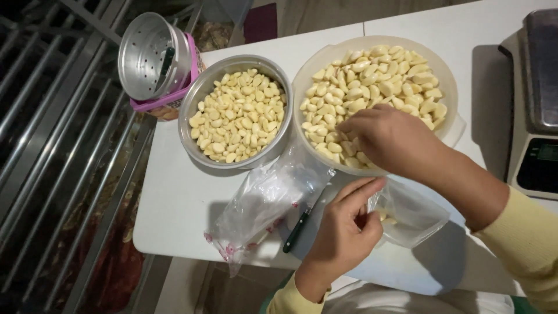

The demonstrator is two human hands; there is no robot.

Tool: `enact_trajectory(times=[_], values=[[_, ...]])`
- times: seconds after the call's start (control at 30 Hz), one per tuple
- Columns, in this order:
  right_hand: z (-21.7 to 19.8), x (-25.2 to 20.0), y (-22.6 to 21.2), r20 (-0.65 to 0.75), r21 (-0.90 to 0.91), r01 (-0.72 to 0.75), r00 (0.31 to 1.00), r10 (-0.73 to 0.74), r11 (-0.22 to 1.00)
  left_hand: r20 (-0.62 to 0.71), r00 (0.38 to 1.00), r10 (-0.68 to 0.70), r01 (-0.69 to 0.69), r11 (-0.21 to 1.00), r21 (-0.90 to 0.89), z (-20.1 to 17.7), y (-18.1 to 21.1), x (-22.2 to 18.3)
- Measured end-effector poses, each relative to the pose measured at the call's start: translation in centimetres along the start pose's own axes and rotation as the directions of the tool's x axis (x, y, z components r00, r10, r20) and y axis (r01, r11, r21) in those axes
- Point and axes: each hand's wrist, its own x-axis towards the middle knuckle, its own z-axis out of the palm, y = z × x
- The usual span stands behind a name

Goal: Picking up peeled garlic cloves from bowls and placing them into small plastic bags for packaging.

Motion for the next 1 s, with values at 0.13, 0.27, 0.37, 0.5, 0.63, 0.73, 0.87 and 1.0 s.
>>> enact_trajectory(times=[0.13,0.27,0.37,0.5,0.63,0.73,0.87,1.0], values=[[1.0,1.7,-0.3,0.088,0.111,0.038,0.995,-0.048,0.993,-0.036,0.999,0.034,-0.034,0.999,0.014,0.3,-0.6,0.1],[1.4,1.5,-0.4,0.122,-0.093,0.078,0.99,-0.067,0.993,-0.031,0.999,0.029,-0.029,0.999,0.014,0.4,-1.2,0.0],[1.9,0.9,0.4,0.16,-0.073,-0.046,0.985,0.057,0.996,-0.026,0.999,0.038,-0.037,0.999,0.018,0.3,-1.1,0.1],[-0.5,1.0,-0.3,0.25,0.128,-0.204,0.954,0.167,0.971,-0.027,0.999,0.037,-0.037,0.999,0.015,0.1,-0.8,-0.1],[-3.2,0.9,-1.0,0.198,0.357,-0.381,0.923,0.329,0.853,-0.026,0.999,0.034,-0.034,0.999,0.003,-0.1,-0.7,-0.2],[-4.2,0.6,-0.1,0.29,0.511,-0.664,0.731,0.618,0.546,-0.016,0.999,0.05,-0.05,0.999,0.015,-0.2,-0.6,-0.1],[-3.1,-0.3,2.6,0.461,0.847,-0.529,0.684,0.566,-0.051,-0.029,0.998,0.061,-0.061,0.998,0.012,-0.1,-0.9,0.0],[-2.9,-0.6,2.2,0.511,0.779,-0.625,0.678,0.528,0.049,-0.029,0.998,0.052,-0.052,0.999,0.001,-0.2,-0.9,0.0]])
